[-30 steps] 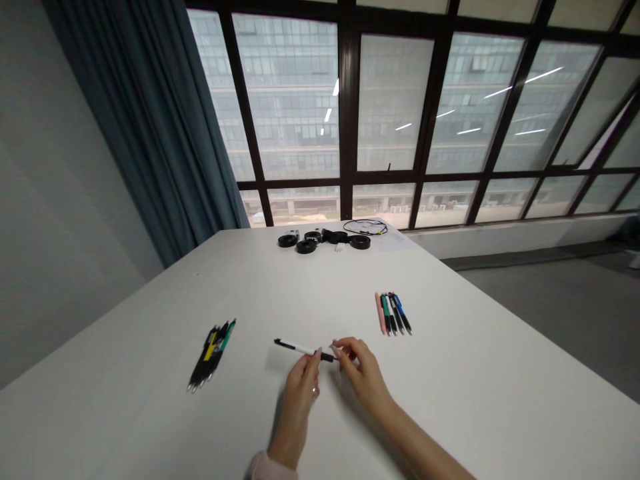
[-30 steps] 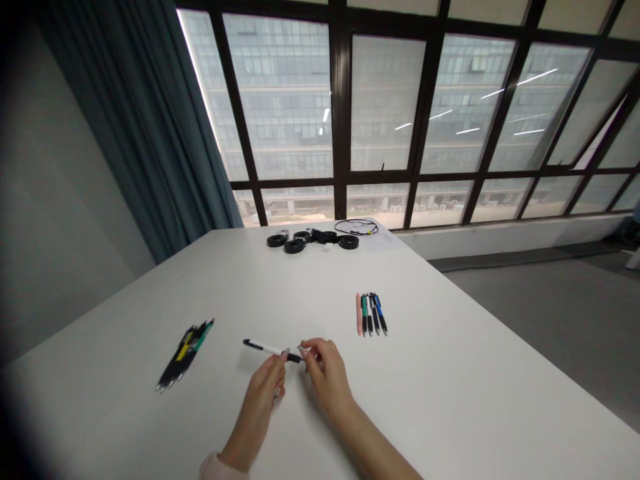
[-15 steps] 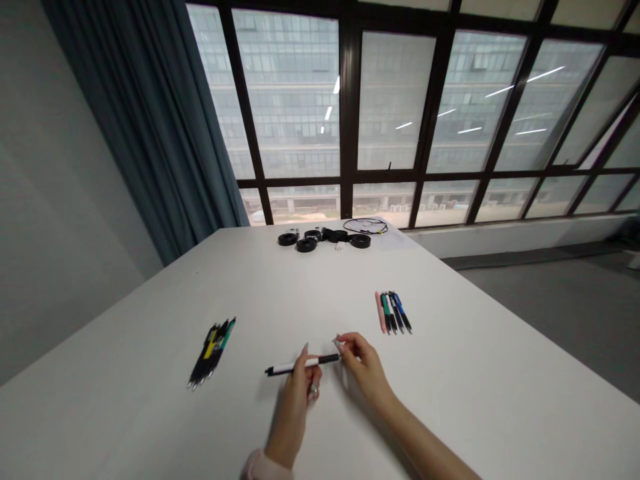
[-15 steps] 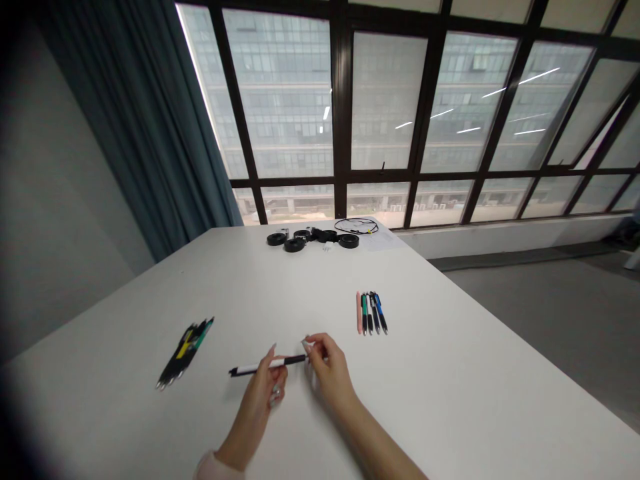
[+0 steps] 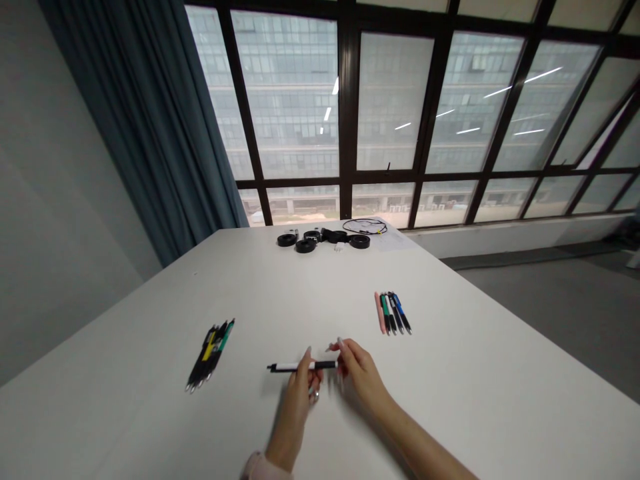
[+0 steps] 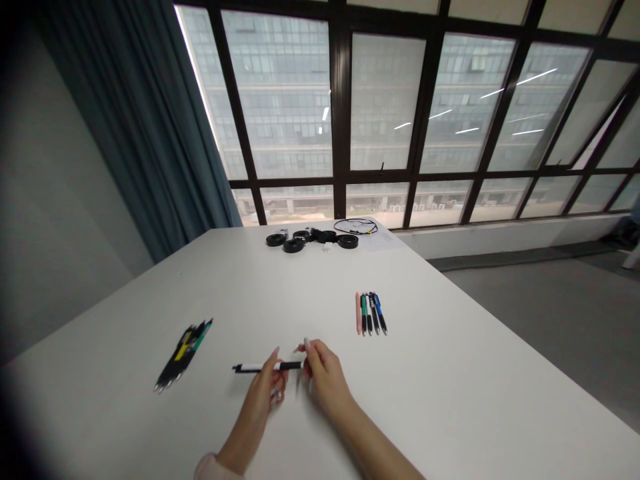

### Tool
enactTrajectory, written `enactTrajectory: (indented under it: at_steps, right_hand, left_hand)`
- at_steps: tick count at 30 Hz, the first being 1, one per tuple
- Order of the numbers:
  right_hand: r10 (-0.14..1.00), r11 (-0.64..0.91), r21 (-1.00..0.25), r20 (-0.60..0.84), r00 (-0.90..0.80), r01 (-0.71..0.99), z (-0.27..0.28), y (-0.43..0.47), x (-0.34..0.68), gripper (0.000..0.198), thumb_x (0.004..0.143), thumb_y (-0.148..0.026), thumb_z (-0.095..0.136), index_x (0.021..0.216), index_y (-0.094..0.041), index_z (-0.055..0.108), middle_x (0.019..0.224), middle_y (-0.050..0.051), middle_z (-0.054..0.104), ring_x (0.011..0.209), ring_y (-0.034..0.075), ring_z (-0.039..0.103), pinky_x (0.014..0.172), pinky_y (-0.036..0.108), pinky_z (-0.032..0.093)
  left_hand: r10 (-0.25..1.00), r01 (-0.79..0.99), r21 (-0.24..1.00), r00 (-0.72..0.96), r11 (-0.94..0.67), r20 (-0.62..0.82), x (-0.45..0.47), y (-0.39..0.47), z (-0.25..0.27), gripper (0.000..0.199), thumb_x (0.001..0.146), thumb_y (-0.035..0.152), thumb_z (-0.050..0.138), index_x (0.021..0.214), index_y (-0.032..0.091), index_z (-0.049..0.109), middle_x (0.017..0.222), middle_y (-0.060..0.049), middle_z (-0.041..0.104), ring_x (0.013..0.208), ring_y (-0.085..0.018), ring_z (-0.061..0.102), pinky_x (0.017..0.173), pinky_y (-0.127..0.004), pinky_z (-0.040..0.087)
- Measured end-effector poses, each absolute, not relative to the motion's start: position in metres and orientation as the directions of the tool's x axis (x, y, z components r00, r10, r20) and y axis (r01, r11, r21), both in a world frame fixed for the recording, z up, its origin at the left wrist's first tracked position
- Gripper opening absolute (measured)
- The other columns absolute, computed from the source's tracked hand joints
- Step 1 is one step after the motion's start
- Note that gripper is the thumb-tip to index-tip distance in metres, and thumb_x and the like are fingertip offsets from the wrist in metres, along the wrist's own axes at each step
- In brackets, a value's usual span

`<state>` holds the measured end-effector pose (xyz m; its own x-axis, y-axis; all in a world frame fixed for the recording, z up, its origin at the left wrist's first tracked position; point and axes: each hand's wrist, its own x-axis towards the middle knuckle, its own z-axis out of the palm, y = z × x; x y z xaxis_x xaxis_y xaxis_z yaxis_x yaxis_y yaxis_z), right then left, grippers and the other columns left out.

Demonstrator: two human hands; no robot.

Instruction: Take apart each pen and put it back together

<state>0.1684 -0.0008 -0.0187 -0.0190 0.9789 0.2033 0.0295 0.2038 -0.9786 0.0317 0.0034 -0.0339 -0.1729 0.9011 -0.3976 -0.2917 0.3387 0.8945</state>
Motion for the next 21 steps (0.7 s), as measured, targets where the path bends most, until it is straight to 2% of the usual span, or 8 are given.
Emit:
enactTrajectory:
  at_steps: [2, 4, 7, 9, 11, 14, 19, 21]
  right_hand:
    - [0.973, 0.229, -0.966, 0.23, -0.005, 0.123, -0.019, 0.0, 0.175, 0.058, 0.097, -0.065, 0.033, 0.087, -0.02, 0.069, 0.062, 0.001, 0.059, 0.06, 0.017, 0.057, 0.058, 0.027, 0.044]
    - [0.965, 0.25, -0.921, 0.263, 0.003, 0.299, -0.018, 0.002, 0.184, 0.051, 0.1, -0.056, 0.033, 0.09, -0.02, 0.068, 0.068, 0.003, 0.064, 0.064, 0.018, 0.059, 0.06, 0.028, 0.044]
    - [0.946, 0.278, -0.73, 0.321, -0.046, 0.624, -0.018, 0.003, 0.194, 0.027, 0.099, -0.037, 0.047, 0.104, -0.018, 0.066, 0.088, 0.008, 0.073, 0.079, 0.022, 0.065, 0.071, 0.031, 0.046]
    - [0.93, 0.308, -0.571, 0.349, -0.114, 0.761, -0.019, 0.003, 0.196, 0.023, 0.095, -0.029, 0.054, 0.113, -0.016, 0.063, 0.097, 0.012, 0.073, 0.087, 0.026, 0.066, 0.076, 0.034, 0.046]
    - [0.914, 0.336, -0.451, 0.369, -0.17, 0.827, -0.021, 0.003, 0.193, 0.026, 0.093, -0.025, 0.059, 0.116, -0.016, 0.06, 0.101, 0.013, 0.073, 0.089, 0.027, 0.066, 0.077, 0.035, 0.046]
    - [0.891, 0.367, -0.351, 0.399, -0.217, 0.862, -0.024, 0.003, 0.185, 0.028, 0.091, -0.024, 0.063, 0.118, -0.017, 0.057, 0.103, 0.012, 0.072, 0.089, 0.027, 0.066, 0.076, 0.035, 0.045]
    - [0.888, 0.39, -0.277, 0.367, -0.278, 0.878, -0.026, 0.005, 0.179, 0.012, 0.092, -0.014, 0.057, 0.103, -0.017, 0.058, 0.088, 0.01, 0.071, 0.081, 0.026, 0.065, 0.072, 0.033, 0.042]
    - [0.889, 0.401, -0.271, 0.346, -0.301, 0.875, -0.025, 0.005, 0.181, 0.019, 0.09, -0.005, 0.05, 0.101, -0.017, 0.06, 0.085, 0.01, 0.071, 0.079, 0.025, 0.064, 0.071, 0.033, 0.041]
  left_hand:
    - [0.868, -0.312, 0.864, -0.183, 0.395, -0.462, 0.032, 0.003, -0.027, 0.068, 0.037, 0.084, 0.07, 0.049, 0.021, 0.048, 0.035, 0.007, 0.038, 0.031, -0.006, 0.031, 0.036, -0.019, 0.019]
    - [0.843, -0.335, 0.843, -0.2, 0.42, -0.499, 0.033, 0.003, -0.02, 0.069, 0.032, 0.084, 0.071, 0.048, 0.021, 0.047, 0.036, 0.007, 0.04, 0.031, -0.005, 0.031, 0.036, -0.019, 0.02]
    - [0.835, -0.36, 0.836, -0.216, 0.414, -0.506, 0.034, 0.002, -0.013, 0.069, 0.033, 0.083, 0.072, 0.047, 0.021, 0.045, 0.037, 0.006, 0.041, 0.031, -0.003, 0.03, 0.035, -0.018, 0.019]
    - [0.841, -0.371, 0.837, -0.213, 0.402, -0.498, 0.035, 0.001, -0.012, 0.068, 0.04, 0.082, 0.071, 0.046, 0.021, 0.043, 0.038, 0.007, 0.04, 0.031, -0.003, 0.029, 0.035, -0.018, 0.019]
    - [0.855, -0.377, 0.839, -0.185, 0.393, -0.484, 0.035, 0.002, -0.012, 0.067, 0.048, 0.083, 0.067, 0.047, 0.022, 0.039, 0.037, 0.008, 0.036, 0.03, -0.002, 0.027, 0.034, -0.018, 0.017]
    - [0.876, -0.378, 0.842, -0.138, 0.385, -0.462, 0.035, 0.004, -0.016, 0.068, 0.052, 0.085, 0.063, 0.047, 0.024, 0.034, 0.036, 0.011, 0.027, 0.03, -0.002, 0.022, 0.034, -0.018, 0.014]
    - [0.888, -0.408, 0.839, -0.126, 0.359, -0.441, 0.033, 0.005, -0.02, 0.067, 0.049, 0.081, 0.068, 0.05, 0.024, 0.033, 0.038, 0.011, 0.028, 0.032, -0.002, 0.021, 0.034, -0.018, 0.013]
    - [0.881, -0.421, 0.83, -0.132, 0.366, -0.455, 0.033, 0.004, -0.02, 0.067, 0.048, 0.08, 0.07, 0.05, 0.025, 0.033, 0.038, 0.011, 0.028, 0.032, -0.002, 0.02, 0.035, -0.018, 0.013]
